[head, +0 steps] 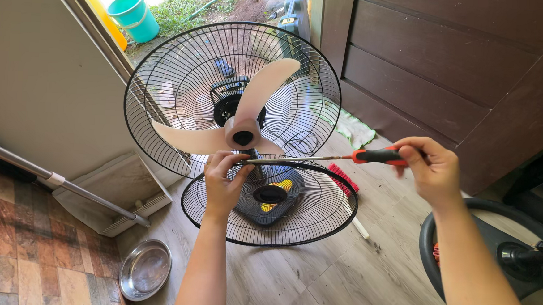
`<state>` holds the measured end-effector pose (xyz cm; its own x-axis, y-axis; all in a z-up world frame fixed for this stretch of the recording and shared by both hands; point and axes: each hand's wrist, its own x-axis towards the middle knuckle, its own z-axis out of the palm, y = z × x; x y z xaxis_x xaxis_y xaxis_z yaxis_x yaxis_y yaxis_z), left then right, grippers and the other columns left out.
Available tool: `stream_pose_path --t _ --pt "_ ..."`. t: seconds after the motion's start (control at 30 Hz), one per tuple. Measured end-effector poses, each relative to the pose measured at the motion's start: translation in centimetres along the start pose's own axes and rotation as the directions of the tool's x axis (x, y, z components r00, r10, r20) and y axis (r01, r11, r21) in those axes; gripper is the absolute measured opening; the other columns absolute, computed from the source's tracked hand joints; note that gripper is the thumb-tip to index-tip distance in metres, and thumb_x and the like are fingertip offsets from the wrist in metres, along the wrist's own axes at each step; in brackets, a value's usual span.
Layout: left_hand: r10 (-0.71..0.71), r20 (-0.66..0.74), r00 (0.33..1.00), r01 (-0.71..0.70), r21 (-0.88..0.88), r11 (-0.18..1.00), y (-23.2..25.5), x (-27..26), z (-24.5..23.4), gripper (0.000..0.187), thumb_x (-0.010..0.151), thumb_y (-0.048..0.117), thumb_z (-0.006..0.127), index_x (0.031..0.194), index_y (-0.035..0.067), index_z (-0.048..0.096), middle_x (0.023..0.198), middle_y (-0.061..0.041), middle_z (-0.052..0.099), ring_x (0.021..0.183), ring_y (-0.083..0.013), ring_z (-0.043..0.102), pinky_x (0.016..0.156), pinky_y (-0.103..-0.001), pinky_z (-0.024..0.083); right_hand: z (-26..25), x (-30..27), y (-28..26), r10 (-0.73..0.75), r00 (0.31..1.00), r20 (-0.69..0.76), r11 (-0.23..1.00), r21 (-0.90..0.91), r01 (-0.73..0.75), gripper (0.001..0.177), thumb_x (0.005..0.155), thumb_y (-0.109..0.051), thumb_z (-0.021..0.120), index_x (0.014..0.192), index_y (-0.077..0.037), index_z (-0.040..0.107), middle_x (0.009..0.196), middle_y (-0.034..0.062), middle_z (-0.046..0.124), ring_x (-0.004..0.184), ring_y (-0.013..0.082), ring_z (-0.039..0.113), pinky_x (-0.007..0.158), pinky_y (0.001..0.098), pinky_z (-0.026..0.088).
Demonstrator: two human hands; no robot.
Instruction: The person assembles a standing fan by attaching the front grille, securing it with a screw, and connecting the power cord to the base. The person uses a screwdriver and a cloth to handle components.
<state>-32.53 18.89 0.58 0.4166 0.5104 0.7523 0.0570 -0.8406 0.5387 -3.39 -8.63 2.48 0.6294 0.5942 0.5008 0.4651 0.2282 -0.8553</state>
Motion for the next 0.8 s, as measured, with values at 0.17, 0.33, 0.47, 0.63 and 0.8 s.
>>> stream_pose_path --t 0.17,0.33,0.47,0.63,0.8 --pt "-0.046 0.005 0.999 0.046 -0.044 0.998 0.3 0.1 -0.7 0.023 0.083 0.019 0.084 0.103 0.008 0.077 0.097 -0.004 0.066 0.095 -0.0208 0.063 0.086 -0.033 0.05 1.1 -0.2 -0.2 0.192 0.981 -0.033 0.91 -0.369 -0.191 0.025 0.111 -0.02 0.052 0.117 -0.006 0.071 0.072 0.014 0.062 0.065 0.0175 0.057 0.062 0.0316 0.046" --pt "0.027 -0.01 1.0 -0.026 0.096 0.995 -0.2 -0.1 -1.6 0.03 0.073 0.008 0.083 0.102 0.005 0.076 0.096 -0.008 0.065 0.094 -0.0266 0.061 0.086 -0.039 0.047 0.8 -0.1 -0.2 -0.108 0.962 0.252 0.994 0.047 0.099 0.039 0.094 -0.028 0.069 0.12 -0.003 0.057 0.093 0.0016 0.063 0.079 0.0099 0.062 0.071 0.027 0.053" --pt "-0.027 0.014 1.0 0.026 0.052 0.998 -1.1 -0.9 -0.9 0.031 0.074 -0.002 0.073 0.104 0.004 0.075 0.099 -0.008 0.066 0.094 -0.0261 0.063 0.086 -0.037 0.052 1.4 -0.1 0.8 0.266 0.964 -0.001 0.96 0.094 -0.265 0.024 0.108 -0.023 0.062 0.121 -0.004 0.065 0.08 0.0079 0.059 0.063 0.0134 0.052 0.054 0.0299 0.038" --pt "-0.14 -0.016 0.99 0.141 0.027 0.99 -2.3 -2.0 0.7 0.02 0.081 -0.003 0.07 0.1 0.003 0.073 0.1 -0.01 0.067 0.095 -0.0276 0.065 0.085 -0.037 0.053 0.5 -0.2 -0.3 0.087 0.99 0.115 0.973 0.202 -0.109 0.032 0.097 -0.018 0.072 0.122 -0.005 0.059 0.098 -0.0005 0.063 0.072 0.0075 0.061 0.065 0.0233 0.049" --pt "-0.037 0.046 0.998 0.029 0.147 0.989 -1.6 -2.6 2.4 0.018 0.079 -0.003 0.071 0.096 0.001 0.072 0.096 -0.012 0.067 0.094 -0.0331 0.063 0.084 -0.043 0.05 -0.4 0.0 -0.3 0.127 0.991 0.043 0.971 0.197 -0.133 0.032 0.095 -0.022 0.074 0.116 -0.003 0.06 0.083 0.0049 0.066 0.063 0.0091 0.059 0.055 0.0246 0.048"
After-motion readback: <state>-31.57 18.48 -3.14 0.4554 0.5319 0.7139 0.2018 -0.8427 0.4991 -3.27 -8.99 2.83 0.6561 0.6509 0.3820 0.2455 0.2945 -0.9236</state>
